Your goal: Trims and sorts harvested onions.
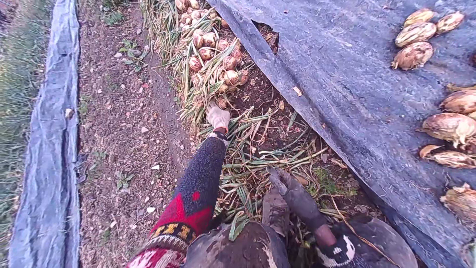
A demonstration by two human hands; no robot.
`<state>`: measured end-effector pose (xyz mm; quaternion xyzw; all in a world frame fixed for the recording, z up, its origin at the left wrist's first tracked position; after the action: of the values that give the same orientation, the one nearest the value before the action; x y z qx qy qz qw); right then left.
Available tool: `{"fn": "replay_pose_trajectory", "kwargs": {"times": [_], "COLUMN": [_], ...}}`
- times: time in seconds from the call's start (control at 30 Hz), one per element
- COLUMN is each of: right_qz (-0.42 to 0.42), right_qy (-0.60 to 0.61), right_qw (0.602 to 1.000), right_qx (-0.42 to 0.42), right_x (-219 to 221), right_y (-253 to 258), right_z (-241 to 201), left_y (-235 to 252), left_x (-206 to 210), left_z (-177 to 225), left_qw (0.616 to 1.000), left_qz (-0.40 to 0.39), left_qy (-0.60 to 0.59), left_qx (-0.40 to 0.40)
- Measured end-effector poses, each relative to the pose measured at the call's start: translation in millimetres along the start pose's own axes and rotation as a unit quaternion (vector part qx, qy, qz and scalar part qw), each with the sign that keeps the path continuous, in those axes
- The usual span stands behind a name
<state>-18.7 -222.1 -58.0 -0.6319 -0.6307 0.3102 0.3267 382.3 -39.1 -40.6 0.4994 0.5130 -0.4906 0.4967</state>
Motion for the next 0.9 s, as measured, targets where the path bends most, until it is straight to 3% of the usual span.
{"fn": "replay_pose_trajectory", "kwargs": {"times": [0.1, 0.2, 0.33, 0.5, 0.6, 0.73, 0.9], "right_qz": [0.044, 0.083, 0.12, 0.071, 0.08, 0.086, 0.086], "right_qy": [-0.014, 0.02, 0.136, 0.259, 0.311, 0.278, 0.283], "right_qw": [0.999, 0.996, 0.982, 0.945, 0.921, 0.926, 0.93], "right_qx": [0.012, -0.014, -0.055, -0.188, -0.222, -0.243, -0.219], "right_x": [-9, -18, -31, -31, -36, -39, -39], "right_y": [-2, -7, -9, -27, -44, -51, -38], "right_z": [3, -2, -6, -22, -25, -23, -17], "left_y": [-4, -39, -143, -271, -310, -317, -325], "left_x": [3, -5, -42, -89, -97, -98, -66], "left_z": [-15, -12, 29, 75, 85, 84, 84], "left_qw": [0.995, 0.968, 0.874, 0.751, 0.723, 0.693, 0.728], "left_qz": [-0.002, -0.026, -0.141, -0.369, -0.419, -0.463, -0.433], "left_qy": [-0.095, -0.229, -0.379, -0.385, -0.367, -0.367, -0.432], "left_qx": [0.018, 0.099, 0.269, 0.389, 0.408, 0.413, 0.31]}}
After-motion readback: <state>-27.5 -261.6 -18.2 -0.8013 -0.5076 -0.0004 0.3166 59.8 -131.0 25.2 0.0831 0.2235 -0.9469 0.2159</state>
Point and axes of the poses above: each hand's wrist, its own y-axis towards the middle knuckle, its own x-axis out of the palm, z = x × y, the point moved 8 cm from there along y, towards the middle knuckle, and after that the axes turned 15 degrees about x, right-handed, at the moved point
